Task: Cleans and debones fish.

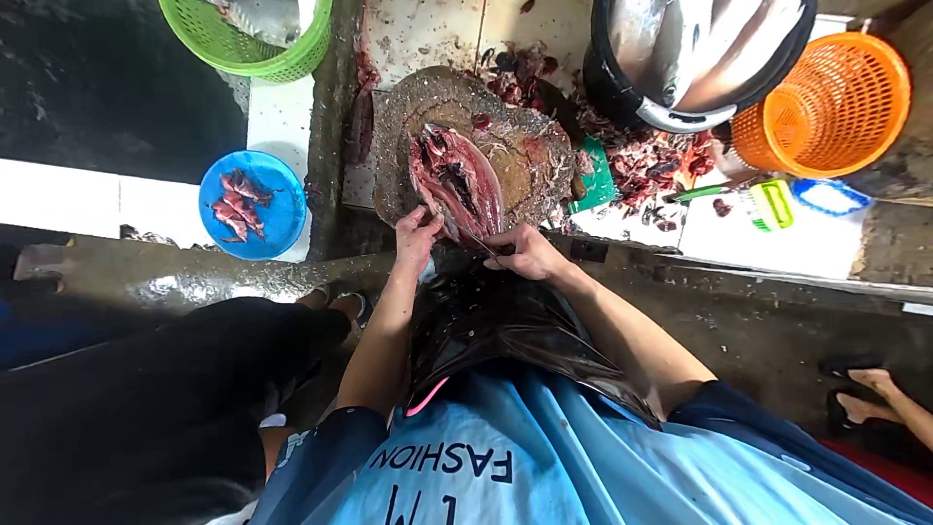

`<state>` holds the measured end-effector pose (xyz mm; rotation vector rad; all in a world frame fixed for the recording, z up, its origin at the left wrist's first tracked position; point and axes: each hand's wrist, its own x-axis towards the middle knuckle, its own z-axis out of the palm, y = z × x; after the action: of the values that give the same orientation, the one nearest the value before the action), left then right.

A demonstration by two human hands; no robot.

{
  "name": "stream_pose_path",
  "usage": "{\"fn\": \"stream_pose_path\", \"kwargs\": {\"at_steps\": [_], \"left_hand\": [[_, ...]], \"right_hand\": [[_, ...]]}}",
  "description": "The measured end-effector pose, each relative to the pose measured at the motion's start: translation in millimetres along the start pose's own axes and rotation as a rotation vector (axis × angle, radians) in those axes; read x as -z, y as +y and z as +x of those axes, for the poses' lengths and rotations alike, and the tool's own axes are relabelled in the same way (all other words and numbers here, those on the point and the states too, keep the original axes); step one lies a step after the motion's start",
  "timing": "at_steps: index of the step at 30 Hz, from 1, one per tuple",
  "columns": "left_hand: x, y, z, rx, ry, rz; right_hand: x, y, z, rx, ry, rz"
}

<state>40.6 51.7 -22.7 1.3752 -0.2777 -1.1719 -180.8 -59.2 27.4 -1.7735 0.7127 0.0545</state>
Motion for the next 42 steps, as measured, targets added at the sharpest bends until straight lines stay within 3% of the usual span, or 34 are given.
{"fn": "stream_pose_path", "kwargs": {"at_steps": [21,36,38,40,42], "left_hand": [[-24.9,-12.1,-4.3,0.053,0.115,-0.240],[-16.5,-15.4,-1.8,0.061,0.201,-0.223],[-17.2,-15.1,-4.3,0.054,0.218,-0.228],[-19.9,-13.3,-9.8,0.056,0.249,-0.178],[-25.4,-13.6,-18.4,0.058,0.219,0.002]], "right_hand": [[1.4,6.7,-24.0,-0.019,0.030,-0.062],[4.5,12.3,-49.1,-0.078,-0.044,-0.095],[9.7,13.5,-57.0,-0.051,0.010,-0.107],[12.1,18.3,-67.8,-0.003,0.193,-0.128],[19.2,26.3,-73.7,-0.080,0.259,-0.099]]}}
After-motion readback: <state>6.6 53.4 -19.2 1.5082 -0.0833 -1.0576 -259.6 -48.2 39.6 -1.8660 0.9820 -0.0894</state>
